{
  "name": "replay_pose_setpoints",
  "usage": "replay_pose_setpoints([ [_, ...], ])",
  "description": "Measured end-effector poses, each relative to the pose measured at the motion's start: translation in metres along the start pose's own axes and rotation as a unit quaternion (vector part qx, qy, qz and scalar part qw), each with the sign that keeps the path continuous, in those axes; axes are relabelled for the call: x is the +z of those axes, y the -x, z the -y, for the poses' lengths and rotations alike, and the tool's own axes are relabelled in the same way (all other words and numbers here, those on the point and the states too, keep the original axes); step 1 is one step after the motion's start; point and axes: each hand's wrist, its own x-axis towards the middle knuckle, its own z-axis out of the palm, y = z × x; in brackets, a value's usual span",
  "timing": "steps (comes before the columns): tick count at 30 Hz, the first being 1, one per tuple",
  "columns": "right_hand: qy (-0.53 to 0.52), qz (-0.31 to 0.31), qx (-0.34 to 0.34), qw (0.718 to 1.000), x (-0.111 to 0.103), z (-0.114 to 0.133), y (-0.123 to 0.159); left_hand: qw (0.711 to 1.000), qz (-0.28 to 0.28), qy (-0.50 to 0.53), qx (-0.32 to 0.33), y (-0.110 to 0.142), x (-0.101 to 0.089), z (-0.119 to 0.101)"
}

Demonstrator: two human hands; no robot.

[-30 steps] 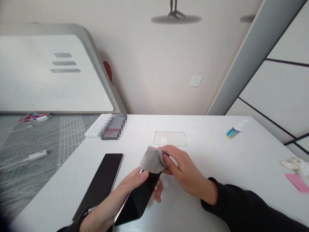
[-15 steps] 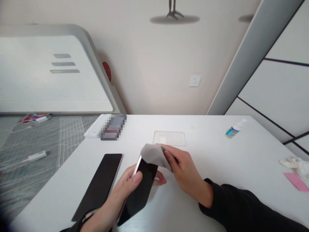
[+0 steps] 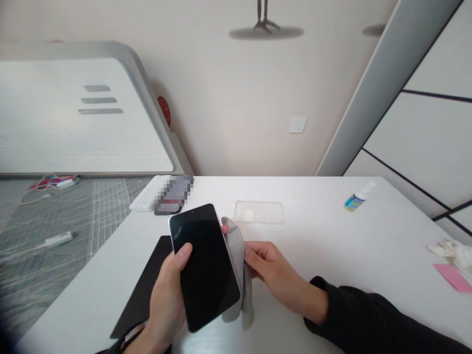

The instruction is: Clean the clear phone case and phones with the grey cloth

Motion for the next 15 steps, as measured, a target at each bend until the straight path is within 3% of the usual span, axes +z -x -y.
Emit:
replay_pose_setpoints([
  [6, -0.095, -0.011, 0.02, 0.995, -0.004, 0.012, -0.007, 0.998, -0.051, 0.041, -0.015, 0.0, 0.003, -0.008],
  [11, -0.202, -0.002, 0.111, 0.973, -0.004, 0.007, -0.006, 0.996, 0.021, 0.057, -0.066, -0.001, 0.004, -0.006],
  [15, -0.214, 0.026, 0.148, 0.965, -0.006, 0.006, -0.001, 0.997, 0.001, 0.056, -0.045, -0.006, 0.003, 0.002],
])
